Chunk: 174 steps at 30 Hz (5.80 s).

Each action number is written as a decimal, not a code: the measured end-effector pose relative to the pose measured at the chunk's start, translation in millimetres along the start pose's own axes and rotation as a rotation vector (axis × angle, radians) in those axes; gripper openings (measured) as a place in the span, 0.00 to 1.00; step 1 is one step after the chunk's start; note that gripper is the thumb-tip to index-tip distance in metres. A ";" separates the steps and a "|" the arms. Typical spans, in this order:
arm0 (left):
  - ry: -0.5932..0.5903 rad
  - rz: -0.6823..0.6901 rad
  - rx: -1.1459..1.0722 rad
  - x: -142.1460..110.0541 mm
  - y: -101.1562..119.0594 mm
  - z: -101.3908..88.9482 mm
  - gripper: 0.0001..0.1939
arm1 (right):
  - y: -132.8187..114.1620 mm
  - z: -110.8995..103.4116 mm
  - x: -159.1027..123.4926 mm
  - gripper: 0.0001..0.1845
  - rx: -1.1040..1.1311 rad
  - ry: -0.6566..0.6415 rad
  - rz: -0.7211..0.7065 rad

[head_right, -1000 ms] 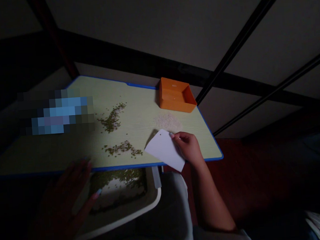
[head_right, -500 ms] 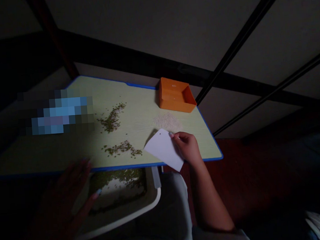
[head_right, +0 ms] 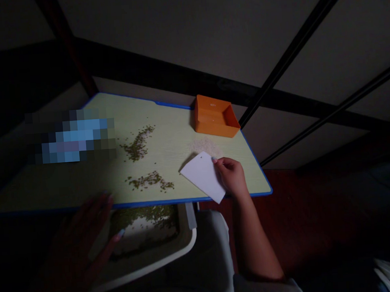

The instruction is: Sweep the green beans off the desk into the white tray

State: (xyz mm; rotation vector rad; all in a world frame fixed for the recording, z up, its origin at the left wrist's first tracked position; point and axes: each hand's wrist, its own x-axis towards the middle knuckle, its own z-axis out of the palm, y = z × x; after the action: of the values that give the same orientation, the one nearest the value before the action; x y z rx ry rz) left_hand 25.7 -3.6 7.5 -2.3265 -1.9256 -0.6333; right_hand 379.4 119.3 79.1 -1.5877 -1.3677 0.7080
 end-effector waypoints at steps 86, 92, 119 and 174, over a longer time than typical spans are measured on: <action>-0.036 -0.025 -0.064 0.6 4.6 -7.4 0.36 | -40.9 67.3 -15.3 0.19 0.038 -0.258 -0.141; -0.042 -0.034 -0.055 -1.2 5.8 -8.2 0.35 | -37.9 59.3 -14.5 0.19 0.031 -0.259 -0.112; -0.038 -0.029 -0.065 0.6 4.5 -5.8 0.36 | -33.7 -29.6 -69.3 0.09 -0.236 0.289 -0.517; 0.032 -0.005 -0.074 0.9 -7.8 8.2 0.36 | -3.1 10.6 -70.9 0.09 -0.701 0.208 -1.172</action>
State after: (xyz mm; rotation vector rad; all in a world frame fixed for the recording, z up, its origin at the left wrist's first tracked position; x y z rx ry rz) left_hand 20.7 1.4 -1.4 -2.3402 -1.9266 -0.7503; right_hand 352.9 53.5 68.2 -0.9559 -2.1340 -0.6796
